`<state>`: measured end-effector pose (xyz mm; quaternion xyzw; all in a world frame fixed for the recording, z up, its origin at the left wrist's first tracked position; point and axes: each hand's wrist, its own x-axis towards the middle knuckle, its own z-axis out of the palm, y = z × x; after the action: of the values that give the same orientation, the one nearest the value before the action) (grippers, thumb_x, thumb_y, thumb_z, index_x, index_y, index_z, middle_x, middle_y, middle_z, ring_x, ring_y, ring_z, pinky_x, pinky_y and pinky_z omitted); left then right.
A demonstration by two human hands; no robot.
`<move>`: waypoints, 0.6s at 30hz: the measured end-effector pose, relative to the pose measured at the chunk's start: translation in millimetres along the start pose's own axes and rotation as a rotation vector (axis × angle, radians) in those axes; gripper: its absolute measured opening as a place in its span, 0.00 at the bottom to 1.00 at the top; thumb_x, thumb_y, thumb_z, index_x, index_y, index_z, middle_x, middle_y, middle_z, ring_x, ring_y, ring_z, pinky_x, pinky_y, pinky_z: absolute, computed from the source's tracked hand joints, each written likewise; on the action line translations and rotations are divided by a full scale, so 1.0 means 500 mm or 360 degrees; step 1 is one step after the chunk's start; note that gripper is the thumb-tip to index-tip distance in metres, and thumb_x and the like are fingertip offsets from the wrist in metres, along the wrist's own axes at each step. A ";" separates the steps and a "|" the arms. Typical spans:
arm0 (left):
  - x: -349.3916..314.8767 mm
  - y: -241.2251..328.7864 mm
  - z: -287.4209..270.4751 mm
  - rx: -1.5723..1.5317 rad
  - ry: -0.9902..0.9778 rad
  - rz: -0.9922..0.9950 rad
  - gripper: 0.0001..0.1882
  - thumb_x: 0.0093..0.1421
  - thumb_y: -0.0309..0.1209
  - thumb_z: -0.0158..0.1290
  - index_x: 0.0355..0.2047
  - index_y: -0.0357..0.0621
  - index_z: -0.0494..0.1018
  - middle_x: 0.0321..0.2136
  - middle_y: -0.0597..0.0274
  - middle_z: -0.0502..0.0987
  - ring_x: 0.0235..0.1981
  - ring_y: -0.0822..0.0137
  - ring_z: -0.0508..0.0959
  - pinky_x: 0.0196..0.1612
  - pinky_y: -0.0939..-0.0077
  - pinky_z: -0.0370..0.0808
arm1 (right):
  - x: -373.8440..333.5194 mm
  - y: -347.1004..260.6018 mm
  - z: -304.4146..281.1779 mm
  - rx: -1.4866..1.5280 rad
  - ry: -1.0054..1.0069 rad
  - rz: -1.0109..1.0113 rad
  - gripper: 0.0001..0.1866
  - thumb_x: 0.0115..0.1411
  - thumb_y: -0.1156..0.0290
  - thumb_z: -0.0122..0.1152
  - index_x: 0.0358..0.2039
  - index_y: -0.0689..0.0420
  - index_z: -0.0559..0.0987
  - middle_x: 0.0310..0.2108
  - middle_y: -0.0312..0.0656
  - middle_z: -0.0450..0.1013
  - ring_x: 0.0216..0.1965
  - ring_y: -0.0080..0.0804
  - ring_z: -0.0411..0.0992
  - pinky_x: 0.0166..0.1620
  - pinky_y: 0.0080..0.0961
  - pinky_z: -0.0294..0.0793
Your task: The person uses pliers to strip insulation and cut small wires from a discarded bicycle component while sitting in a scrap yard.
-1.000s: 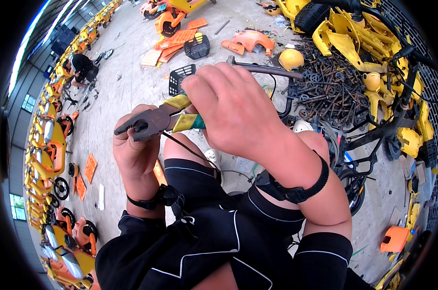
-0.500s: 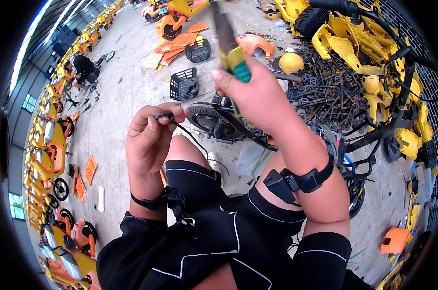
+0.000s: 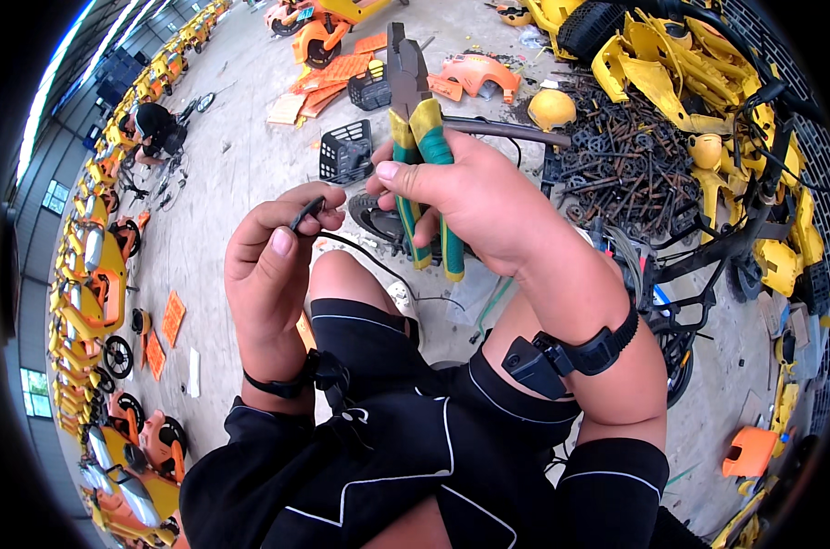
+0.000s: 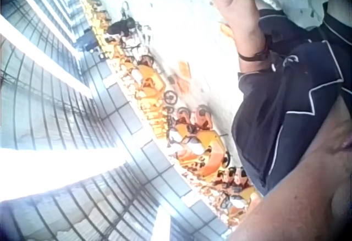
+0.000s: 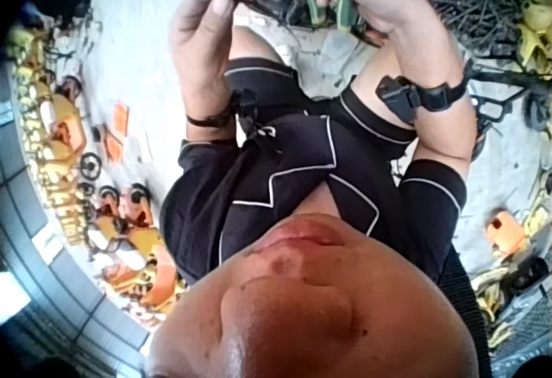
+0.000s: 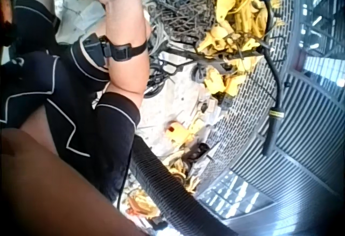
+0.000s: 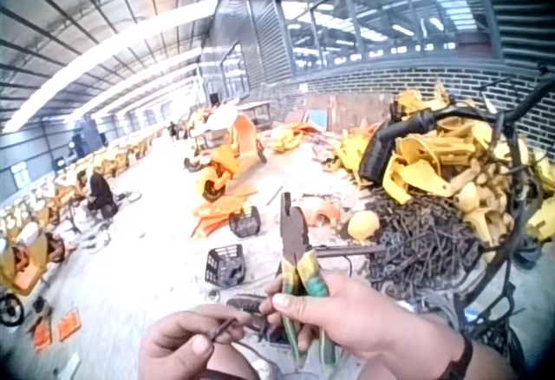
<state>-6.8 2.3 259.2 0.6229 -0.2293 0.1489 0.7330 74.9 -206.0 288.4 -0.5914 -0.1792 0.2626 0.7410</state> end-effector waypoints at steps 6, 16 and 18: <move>0.003 0.019 0.017 0.0186 -0.0026 0.0107 0.09 0.67 0.27 0.51 0.41 0.31 0.74 0.51 0.42 0.74 0.47 0.63 0.75 0.55 0.65 0.71 | -0.008 -0.007 -0.008 -0.0171 0.0011 -0.0013 0.16 0.60 0.75 0.54 0.49 0.63 0.74 0.43 0.42 0.74 0.39 0.27 0.73 0.37 0.25 0.77; 0.006 0.023 0.026 0.0364 -0.0060 0.0236 0.10 0.67 0.26 0.52 0.43 0.30 0.73 0.51 0.41 0.74 0.49 0.59 0.76 0.55 0.63 0.73 | -0.011 0.011 0.001 -0.0107 -0.0020 -0.0062 0.19 0.57 0.77 0.52 0.51 0.63 0.73 0.44 0.43 0.74 0.40 0.32 0.76 0.45 0.29 0.79; 0.006 0.023 0.023 0.0397 -0.0073 0.0252 0.11 0.67 0.28 0.53 0.44 0.31 0.73 0.51 0.41 0.75 0.49 0.58 0.77 0.55 0.63 0.73 | -0.011 0.014 0.001 -0.0116 -0.0031 -0.0059 0.20 0.57 0.78 0.52 0.52 0.63 0.73 0.44 0.44 0.74 0.40 0.32 0.76 0.45 0.29 0.79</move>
<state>-11.7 -7.2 271.7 0.6924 -0.2741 0.2192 0.6304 69.0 -207.6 282.0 -0.6121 -0.2067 0.2480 0.7219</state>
